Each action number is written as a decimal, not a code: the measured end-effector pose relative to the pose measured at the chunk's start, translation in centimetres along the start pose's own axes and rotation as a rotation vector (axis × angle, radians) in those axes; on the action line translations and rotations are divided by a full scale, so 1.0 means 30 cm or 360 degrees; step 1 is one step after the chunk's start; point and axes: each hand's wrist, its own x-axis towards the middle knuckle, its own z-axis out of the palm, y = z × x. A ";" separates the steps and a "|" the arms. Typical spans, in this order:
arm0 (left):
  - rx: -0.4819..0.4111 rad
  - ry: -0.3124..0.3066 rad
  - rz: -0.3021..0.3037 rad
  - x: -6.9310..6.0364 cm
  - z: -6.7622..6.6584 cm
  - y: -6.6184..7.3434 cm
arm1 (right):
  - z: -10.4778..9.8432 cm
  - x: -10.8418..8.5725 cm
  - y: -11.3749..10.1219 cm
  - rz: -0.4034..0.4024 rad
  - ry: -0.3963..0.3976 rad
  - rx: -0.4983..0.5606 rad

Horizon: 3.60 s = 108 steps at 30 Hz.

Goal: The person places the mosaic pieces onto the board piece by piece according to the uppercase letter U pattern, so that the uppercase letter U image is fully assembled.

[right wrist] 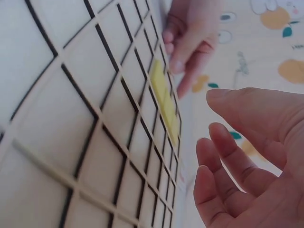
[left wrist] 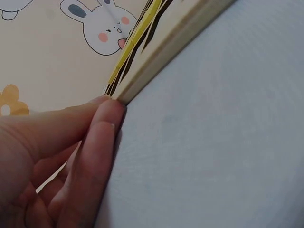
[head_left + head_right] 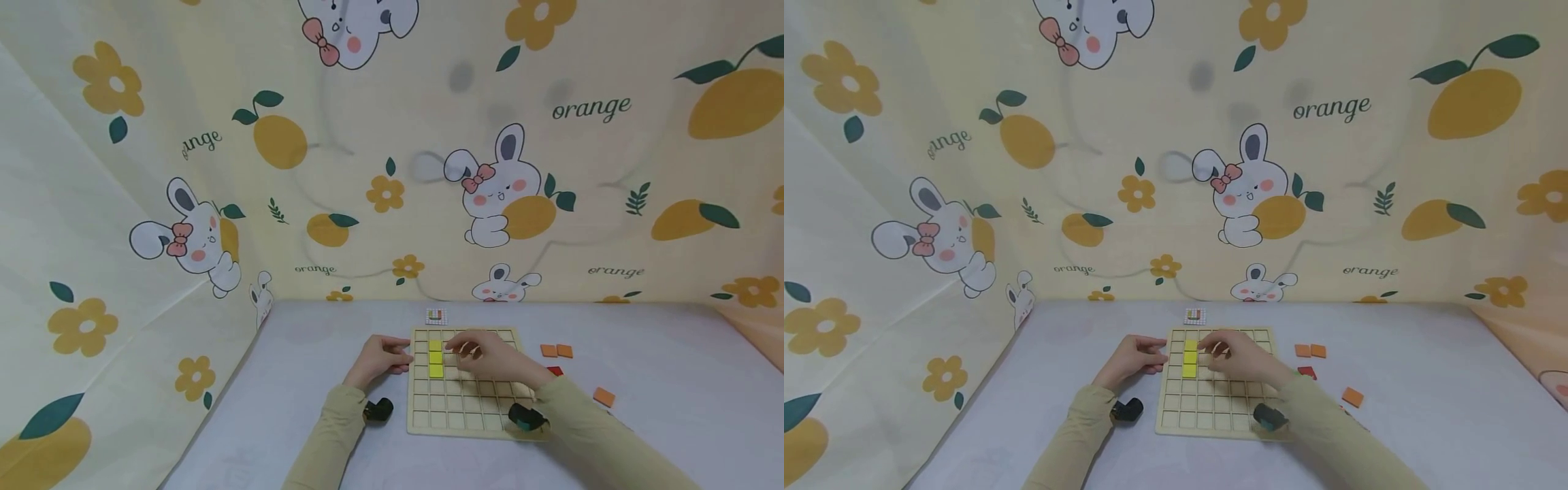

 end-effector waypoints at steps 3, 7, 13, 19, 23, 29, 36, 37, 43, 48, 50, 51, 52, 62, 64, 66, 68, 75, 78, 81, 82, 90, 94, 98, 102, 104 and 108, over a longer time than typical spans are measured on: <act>-0.0003 -0.0008 0.0005 -0.001 0.002 0.000 | -0.029 -0.033 0.012 0.0020 0.0031 0.0005; 0.0008 -0.0015 0.0008 -0.004 0.005 -0.001 | -0.070 -0.086 0.037 0.0028 0.0078 -0.0006; 0.0041 0.0013 -0.0012 -0.006 0.008 -0.006 | -0.142 -0.171 0.066 0.0054 0.0116 -0.0042; 0.0051 0.0029 -0.0036 -0.007 0.006 -0.013 | -0.212 -0.249 0.125 0.0277 0.0136 -0.0097; 0.0044 0.0023 -0.0027 -0.006 0.007 -0.010 | -0.238 -0.304 0.172 0.0384 0.0162 -0.0137; 0.0037 0.0030 -0.0030 -0.002 0.007 -0.004 | -0.259 -0.366 0.233 0.0430 0.0200 -0.0137; 0.0028 0.0031 -0.0024 0.000 0.004 -0.004 | -0.268 -0.390 0.261 0.0510 0.0172 -0.0116; 0.0025 0.0031 -0.0023 -0.001 0.003 -0.005 | -0.268 -0.391 0.263 0.0516 0.0165 -0.0123; 0.0031 0.0027 -0.0014 -0.001 0.004 -0.005 | -0.261 -0.385 0.277 0.0612 0.0170 -0.0157; 0.0023 0.0024 -0.0011 -0.001 0.006 -0.006 | -0.258 -0.384 0.284 0.0623 0.0183 -0.0172; 0.0021 0.0025 -0.0009 -0.001 0.007 -0.008 | -0.259 -0.385 0.285 0.0613 0.0181 -0.0170; 0.0017 0.0025 -0.0009 -0.001 0.007 -0.008 | -0.259 -0.385 0.285 0.0605 0.0180 -0.0169; 0.0012 0.0024 -0.0008 0.000 0.007 -0.009 | -0.259 -0.386 0.286 0.0598 0.0176 -0.0168; -0.0002 0.0009 0.0015 -0.002 0.006 -0.008 | -0.261 -0.386 0.284 0.0610 0.0153 -0.0128; -0.0008 0.0005 0.0029 -0.002 0.007 -0.009 | -0.261 -0.387 0.280 0.0632 0.0152 -0.0145; -0.0007 0.0003 0.0043 -0.003 0.007 -0.009 | -0.261 -0.388 0.278 0.0647 0.0152 -0.0162; -0.0005 0.0005 0.0045 -0.003 0.008 -0.010 | -0.262 -0.390 0.279 0.0649 0.0155 -0.0178; -0.0010 0.0007 0.0033 -0.001 0.007 -0.011 | -0.260 -0.394 0.283 0.0610 0.0191 -0.0214; -0.0016 0.0002 0.0036 -0.001 0.006 -0.012 | -0.263 -0.391 0.279 0.0567 0.0220 -0.0234; -0.0018 -0.0002 0.0037 -0.001 0.005 -0.013 | -0.265 -0.382 0.268 0.0504 0.0250 -0.0249; -0.0018 -0.0003 0.0033 -0.001 0.004 -0.012 | -0.265 -0.377 0.262 0.0489 0.0263 -0.0246; -0.0005 0.0005 0.0027 -0.001 0.006 -0.010 | -0.238 -0.325 0.172 0.0325 0.0269 -0.0184; -0.0009 0.0008 0.0024 -0.004 0.006 -0.011 | -0.210 -0.288 0.133 0.0305 0.0232 -0.0123; -0.0009 0.0018 0.0010 -0.006 0.005 -0.013 | -0.168 -0.242 0.109 0.0228 0.0186 -0.0062; -0.0007 0.0023 -0.0004 -0.007 0.003 -0.016 | -0.105 -0.198 0.086 0.0122 0.0137 -0.0007; -0.0010 0.0018 -0.0013 -0.008 0.003 -0.016 | -0.070 -0.176 0.077 0.0076 0.0108 0.0019; -0.0012 0.0012 0.0003 -0.012 0.002 -0.011 | -0.014 -0.134 0.059 -0.0018 0.0060 0.0022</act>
